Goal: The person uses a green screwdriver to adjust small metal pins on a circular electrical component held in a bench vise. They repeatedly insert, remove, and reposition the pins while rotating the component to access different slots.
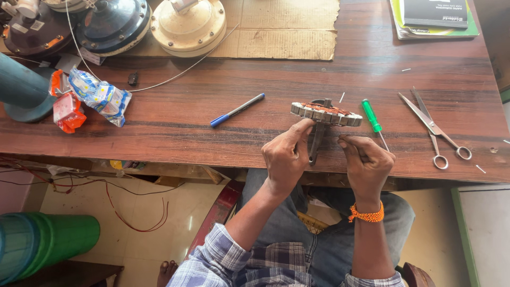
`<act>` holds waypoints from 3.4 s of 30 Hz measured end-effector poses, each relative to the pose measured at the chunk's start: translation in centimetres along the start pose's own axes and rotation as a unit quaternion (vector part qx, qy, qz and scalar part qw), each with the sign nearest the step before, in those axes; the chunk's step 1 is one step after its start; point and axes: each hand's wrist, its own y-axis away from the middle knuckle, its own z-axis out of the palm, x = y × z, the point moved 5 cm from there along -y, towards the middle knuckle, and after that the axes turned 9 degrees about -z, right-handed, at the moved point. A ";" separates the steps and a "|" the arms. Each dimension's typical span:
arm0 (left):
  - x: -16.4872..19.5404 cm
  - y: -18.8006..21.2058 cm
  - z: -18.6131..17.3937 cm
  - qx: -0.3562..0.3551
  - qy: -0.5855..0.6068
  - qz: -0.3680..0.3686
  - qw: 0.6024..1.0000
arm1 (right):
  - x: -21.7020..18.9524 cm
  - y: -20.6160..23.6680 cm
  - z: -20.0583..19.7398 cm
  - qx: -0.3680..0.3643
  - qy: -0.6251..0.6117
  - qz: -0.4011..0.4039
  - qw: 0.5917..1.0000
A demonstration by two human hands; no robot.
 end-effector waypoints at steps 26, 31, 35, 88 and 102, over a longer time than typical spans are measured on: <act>0.5 -8.5 -1.8 -0.293 0.049 0.133 0.945 | -2.6 -0.6 -1.1 -0.030 0.036 -0.020 0.999; -0.6 -8.6 -2.2 -0.303 0.059 0.140 0.941 | -0.9 -2.9 -5.8 -0.026 0.181 0.013 0.983; -2.0 -9.2 -1.8 -0.299 0.079 0.111 0.945 | 1.6 -5.7 -4.9 -0.168 0.315 0.010 0.934; -5.8 -9.3 3.7 -0.252 0.117 0.087 0.957 | -3.9 -7.2 4.0 0.152 -0.235 -0.046 0.959; -5.3 -9.0 3.2 -0.243 0.129 0.090 0.957 | -4.8 -6.4 3.5 0.117 -0.189 -0.070 0.973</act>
